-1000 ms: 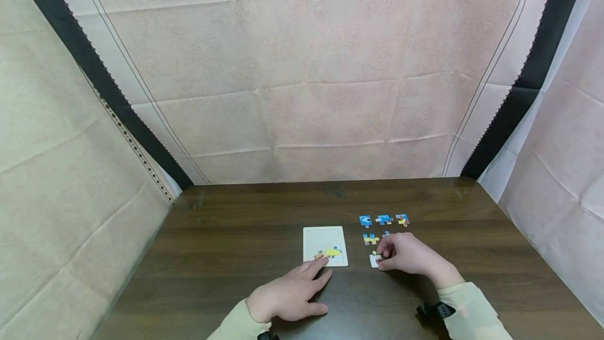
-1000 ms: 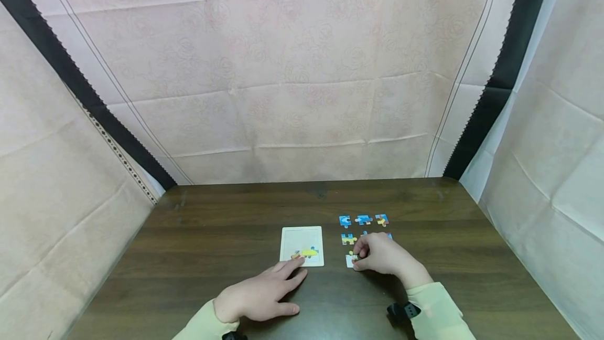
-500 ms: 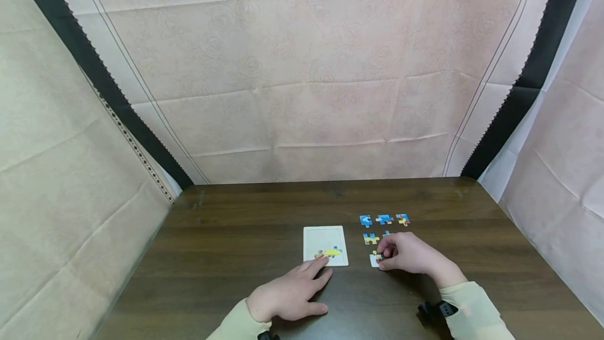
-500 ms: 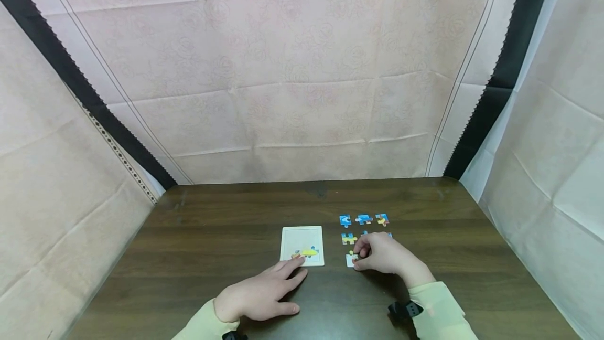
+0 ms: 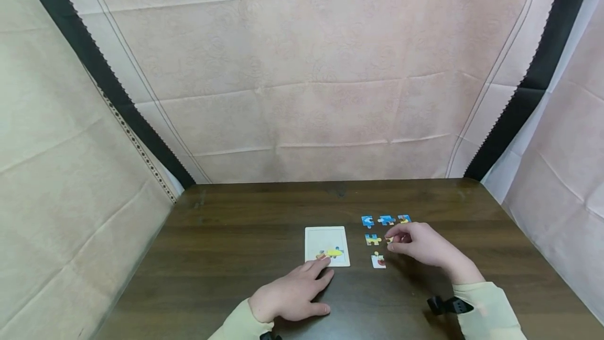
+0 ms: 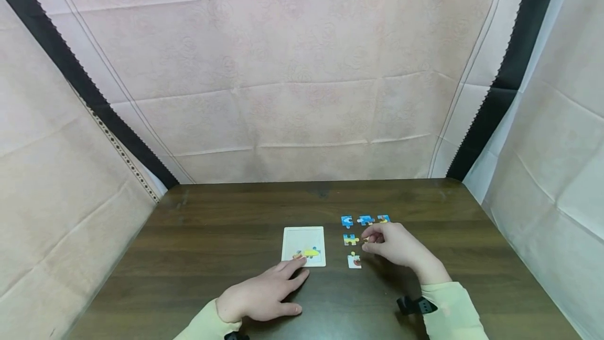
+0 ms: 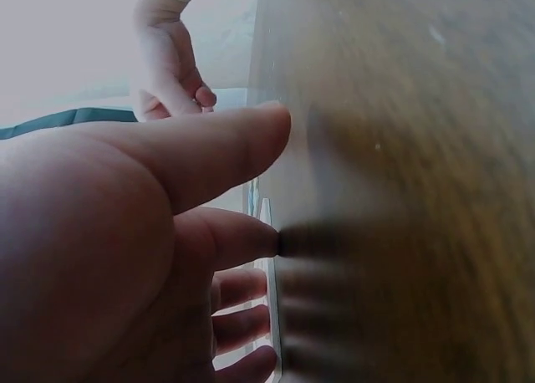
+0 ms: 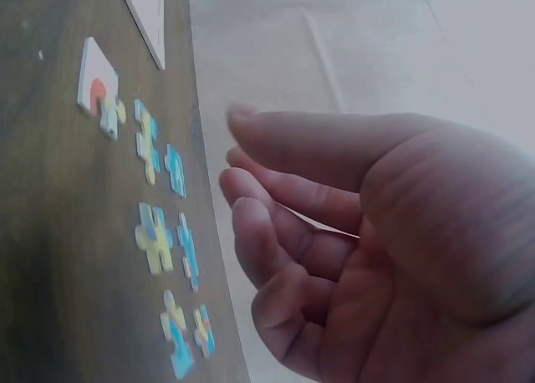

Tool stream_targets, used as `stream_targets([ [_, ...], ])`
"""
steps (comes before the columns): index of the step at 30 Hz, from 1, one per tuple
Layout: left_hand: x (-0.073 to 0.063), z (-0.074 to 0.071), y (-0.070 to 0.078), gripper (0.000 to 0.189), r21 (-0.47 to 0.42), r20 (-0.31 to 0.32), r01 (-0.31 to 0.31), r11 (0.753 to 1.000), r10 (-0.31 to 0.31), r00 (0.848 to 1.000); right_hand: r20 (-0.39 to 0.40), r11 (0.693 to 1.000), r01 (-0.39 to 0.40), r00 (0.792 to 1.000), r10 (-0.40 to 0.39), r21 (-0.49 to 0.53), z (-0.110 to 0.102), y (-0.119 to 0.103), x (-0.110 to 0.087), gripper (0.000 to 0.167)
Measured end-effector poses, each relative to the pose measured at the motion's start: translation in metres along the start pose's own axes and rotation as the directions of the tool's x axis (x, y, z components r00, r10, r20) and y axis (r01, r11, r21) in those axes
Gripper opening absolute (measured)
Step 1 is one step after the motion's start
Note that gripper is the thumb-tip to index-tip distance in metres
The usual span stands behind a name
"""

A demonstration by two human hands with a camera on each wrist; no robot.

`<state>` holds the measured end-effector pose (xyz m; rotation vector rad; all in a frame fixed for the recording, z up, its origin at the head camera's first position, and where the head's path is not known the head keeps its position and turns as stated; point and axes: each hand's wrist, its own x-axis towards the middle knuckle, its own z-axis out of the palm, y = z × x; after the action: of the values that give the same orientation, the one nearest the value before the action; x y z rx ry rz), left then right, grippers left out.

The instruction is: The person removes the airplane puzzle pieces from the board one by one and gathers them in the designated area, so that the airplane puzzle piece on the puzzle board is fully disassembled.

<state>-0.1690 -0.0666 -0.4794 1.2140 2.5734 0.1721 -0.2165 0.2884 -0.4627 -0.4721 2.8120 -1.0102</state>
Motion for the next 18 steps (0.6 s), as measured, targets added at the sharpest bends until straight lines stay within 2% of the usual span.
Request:
stream_targets([
  [5, 0.0, 0.003, 0.0, 0.074, 0.045, -0.025, -0.013, 0.999, 0.014, 1.0, 0.037, 0.996, 0.09, 0.995, -0.09, -0.015, 0.022, -0.012, 0.015, 0.019],
  [10, 0.001, 0.005, -0.001, 0.074, 0.084, -0.045, -0.028, 0.996, 0.032, 0.998, 0.088, 0.984, 0.176, 0.98, -0.176, 0.009, 0.054, -0.043, 0.037, 0.017],
  [13, 0.001, 0.005, -0.001, 0.073, 0.089, -0.048, -0.035, 0.995, 0.04, 0.998, 0.101, 0.981, 0.189, 0.976, -0.191, 0.034, 0.068, -0.057, 0.049, 0.016],
  [18, 0.003, 0.005, -0.001, 0.071, 0.063, -0.049, -0.033, 0.997, 0.037, 0.998, 0.129, 0.986, 0.164, 0.977, -0.168, 0.043, 0.083, -0.069, 0.063, 0.015],
])
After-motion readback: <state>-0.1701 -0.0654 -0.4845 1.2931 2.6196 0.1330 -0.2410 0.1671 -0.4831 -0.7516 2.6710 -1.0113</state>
